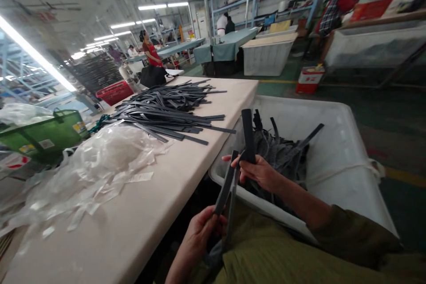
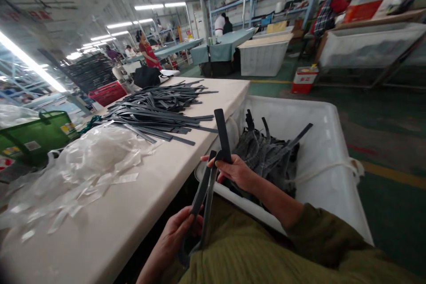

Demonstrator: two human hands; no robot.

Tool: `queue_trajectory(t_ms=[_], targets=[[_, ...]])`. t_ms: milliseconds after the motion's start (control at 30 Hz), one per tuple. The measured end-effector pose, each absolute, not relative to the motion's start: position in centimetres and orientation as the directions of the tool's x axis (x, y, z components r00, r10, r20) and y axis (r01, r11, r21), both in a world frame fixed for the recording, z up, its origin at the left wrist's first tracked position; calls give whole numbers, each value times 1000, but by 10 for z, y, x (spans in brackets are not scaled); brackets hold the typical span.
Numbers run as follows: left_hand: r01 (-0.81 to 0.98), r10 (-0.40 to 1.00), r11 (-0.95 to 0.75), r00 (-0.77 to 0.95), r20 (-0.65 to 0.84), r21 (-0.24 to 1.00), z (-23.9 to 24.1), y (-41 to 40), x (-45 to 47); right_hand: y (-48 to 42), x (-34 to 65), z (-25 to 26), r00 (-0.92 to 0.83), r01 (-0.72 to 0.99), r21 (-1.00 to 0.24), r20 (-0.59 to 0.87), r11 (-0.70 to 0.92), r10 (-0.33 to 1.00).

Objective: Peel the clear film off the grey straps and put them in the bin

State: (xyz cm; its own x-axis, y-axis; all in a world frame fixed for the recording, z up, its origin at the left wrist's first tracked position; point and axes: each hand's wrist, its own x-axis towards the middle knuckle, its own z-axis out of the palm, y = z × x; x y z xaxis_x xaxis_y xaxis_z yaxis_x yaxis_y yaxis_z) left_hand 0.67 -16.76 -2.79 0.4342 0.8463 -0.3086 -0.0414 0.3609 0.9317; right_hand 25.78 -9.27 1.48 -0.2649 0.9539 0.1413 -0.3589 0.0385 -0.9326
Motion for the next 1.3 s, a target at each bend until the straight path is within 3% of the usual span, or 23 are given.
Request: queue_trajectory(t_ms=[133, 333, 467, 700, 867, 1067, 1300], targets=[[63, 857, 275, 437, -274, 959, -22, -164, 6, -95, 264, 17, -242, -332, -938, 183, 96, 953], [130, 912, -23, 408, -32, 991, -1, -149, 44, -124, 248, 29, -264, -137, -979, 185, 153, 947], [196, 923, -18, 381, -59, 980, -10, -153, 64, -139, 250, 33, -247, -107, -985, 158, 135, 956], [337, 894, -153, 447, -15, 929, -45, -164, 66, -137, 294, 30, 0, -13, -964, 266, 266, 964], [238, 931, -111, 365, 17, 965, -40, -158, 62, -121, 325, 65, 137, 140, -903, 424, 406, 895], [202, 968, 99, 206, -141, 974, -61, -161, 28, -83, 371, 101, 249, 493, -747, 613, 446, 750], [132, 970, 191, 127, -207, 973, -75, -170, 5, -36, 393, 53, 175, 704, -694, 379, 153, 909]])
